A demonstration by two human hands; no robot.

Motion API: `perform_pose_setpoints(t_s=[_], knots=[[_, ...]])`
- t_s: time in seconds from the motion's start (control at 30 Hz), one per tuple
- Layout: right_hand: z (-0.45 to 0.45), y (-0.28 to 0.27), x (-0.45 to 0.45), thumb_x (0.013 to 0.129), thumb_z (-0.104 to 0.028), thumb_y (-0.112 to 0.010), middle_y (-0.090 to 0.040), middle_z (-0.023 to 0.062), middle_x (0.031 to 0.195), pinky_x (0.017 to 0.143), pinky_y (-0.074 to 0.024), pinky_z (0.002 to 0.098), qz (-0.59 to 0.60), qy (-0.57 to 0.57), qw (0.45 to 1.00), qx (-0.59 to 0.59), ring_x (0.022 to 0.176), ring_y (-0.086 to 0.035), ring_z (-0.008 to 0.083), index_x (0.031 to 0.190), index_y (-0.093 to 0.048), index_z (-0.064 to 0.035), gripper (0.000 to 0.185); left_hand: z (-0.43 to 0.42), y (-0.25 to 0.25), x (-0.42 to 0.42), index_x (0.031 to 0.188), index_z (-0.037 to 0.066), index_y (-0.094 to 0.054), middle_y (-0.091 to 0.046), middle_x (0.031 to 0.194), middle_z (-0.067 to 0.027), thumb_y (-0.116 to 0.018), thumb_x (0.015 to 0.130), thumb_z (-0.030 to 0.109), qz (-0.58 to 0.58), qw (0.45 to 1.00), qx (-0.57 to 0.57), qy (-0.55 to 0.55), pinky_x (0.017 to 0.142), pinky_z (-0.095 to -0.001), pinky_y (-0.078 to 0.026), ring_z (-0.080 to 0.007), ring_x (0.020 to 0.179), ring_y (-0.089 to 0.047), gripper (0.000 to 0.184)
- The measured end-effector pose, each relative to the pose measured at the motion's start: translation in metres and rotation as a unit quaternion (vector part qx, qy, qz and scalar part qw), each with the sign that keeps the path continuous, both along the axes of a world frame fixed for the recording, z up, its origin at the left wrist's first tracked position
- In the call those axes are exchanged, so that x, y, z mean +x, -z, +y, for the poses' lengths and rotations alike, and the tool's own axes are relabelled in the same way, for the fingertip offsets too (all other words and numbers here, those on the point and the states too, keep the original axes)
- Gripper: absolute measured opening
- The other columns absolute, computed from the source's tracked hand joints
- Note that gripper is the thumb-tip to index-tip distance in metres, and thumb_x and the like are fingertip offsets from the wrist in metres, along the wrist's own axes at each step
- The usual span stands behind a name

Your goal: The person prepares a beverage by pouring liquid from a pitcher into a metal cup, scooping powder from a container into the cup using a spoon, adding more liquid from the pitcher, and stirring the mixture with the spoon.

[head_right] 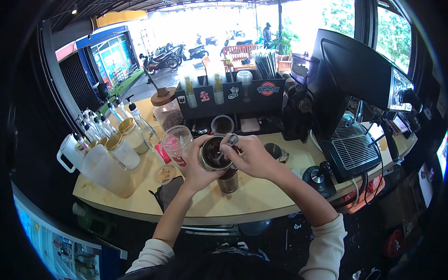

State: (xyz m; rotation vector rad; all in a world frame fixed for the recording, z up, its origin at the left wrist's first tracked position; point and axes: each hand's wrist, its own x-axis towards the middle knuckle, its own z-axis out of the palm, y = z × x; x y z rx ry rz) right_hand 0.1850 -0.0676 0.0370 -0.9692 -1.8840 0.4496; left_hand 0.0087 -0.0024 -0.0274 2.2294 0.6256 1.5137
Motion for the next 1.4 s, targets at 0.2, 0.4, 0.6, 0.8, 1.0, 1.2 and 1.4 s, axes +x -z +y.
perform_pose_setpoints(t_s=[0.2, 0.4, 0.6, 0.8, 1.0, 1.2, 1.4], knots=[[0.011, 0.01, 0.009, 0.095, -0.011, -0.056, -0.062, 0.007, 0.072, 0.054, -0.0482, 0.021, 0.235, 0.029, 0.968, -0.08, 0.059, -0.06, 0.0099, 0.094, -0.059, 0.0011, 0.012, 0.002, 0.006, -0.002, 0.122, 0.006, -0.05, -0.055, 0.118, -0.0099, -0.087, 0.054, 0.019, 0.013, 1.0, -0.025, 0.0, 0.098, -0.0374, -0.042, -0.0258, 0.112, -0.054, 0.078], [0.003, 0.002, 0.008, 0.095, -0.01, -0.057, -0.065, 0.0079, 0.074, 0.055, -0.048, 0.0228, 0.316, -0.01, 0.945, -0.089, 0.06, -0.059, 0.0087, 0.097, -0.058, 0.002, 0.012, -0.002, 0.004, -0.002, 0.122, 0.006, -0.05, -0.056, 0.117, -0.0101, -0.087, 0.055, 0.02, 0.031, 0.998, -0.042, -0.033, 0.097, -0.0375, -0.042, -0.026, 0.111, -0.055, 0.078], [-0.008, 0.014, 0.007, 0.083, -0.002, -0.066, -0.06, 0.0135, 0.085, 0.06, -0.0491, 0.0371, -0.081, 0.072, 0.974, 0.199, 0.073, -0.06, 0.0308, 0.104, -0.06, -0.0039, 0.022, -0.007, 0.001, 0.003, 0.122, 0.01, -0.049, -0.057, 0.115, -0.0086, -0.085, 0.054, 0.019, 0.012, 0.998, -0.034, -0.054, 0.096, -0.041, -0.042, -0.0299, 0.111, -0.054, 0.077], [-0.015, 0.032, 0.009, 0.081, 0.0, -0.067, -0.06, 0.0116, 0.083, 0.061, -0.049, 0.0376, -0.171, 0.079, 0.954, 0.231, 0.071, -0.061, 0.0289, 0.106, -0.059, -0.0044, 0.027, -0.004, 0.005, 0.006, 0.124, 0.009, -0.049, -0.056, 0.12, -0.01, -0.085, 0.055, 0.017, 0.015, 0.995, 0.027, -0.091, 0.097, -0.0416, -0.041, -0.0321, 0.112, -0.053, 0.078], [-0.014, 0.029, 0.009, 0.078, -0.002, -0.068, -0.058, 0.0104, 0.081, 0.059, -0.0491, 0.0387, -0.17, 0.104, 0.948, 0.248, 0.07, -0.06, 0.0295, 0.1, -0.055, -0.0029, 0.025, -0.009, 0.004, 0.008, 0.125, 0.006, -0.048, -0.055, 0.122, -0.0123, -0.085, 0.054, 0.014, 0.046, 0.991, 0.075, -0.105, 0.098, -0.0423, -0.041, -0.0327, 0.113, -0.053, 0.08], [-0.011, 0.022, 0.003, 0.082, -0.001, -0.064, -0.061, 0.0131, 0.083, 0.063, -0.0496, 0.0386, -0.188, 0.143, 0.941, 0.242, 0.073, -0.062, 0.032, 0.098, -0.055, -0.0022, 0.019, -0.011, 0.008, 0.011, 0.127, 0.006, -0.048, -0.054, 0.125, -0.0116, -0.084, 0.053, 0.017, 0.071, 0.98, 0.141, -0.125, 0.103, -0.0458, -0.033, -0.0322, 0.117, -0.049, 0.083], [-0.007, 0.013, -0.009, 0.085, -0.004, -0.06, -0.061, 0.0158, 0.084, 0.065, -0.0506, 0.0413, -0.195, 0.154, 0.95, 0.189, 0.076, -0.062, 0.0349, 0.097, -0.053, -0.0015, 0.014, -0.015, 0.008, 0.012, 0.127, 0.006, -0.048, -0.053, 0.126, -0.0104, -0.083, 0.055, 0.019, 0.097, 0.973, 0.163, -0.13, 0.106, -0.0468, -0.029, -0.0304, 0.118, -0.048, 0.082]])
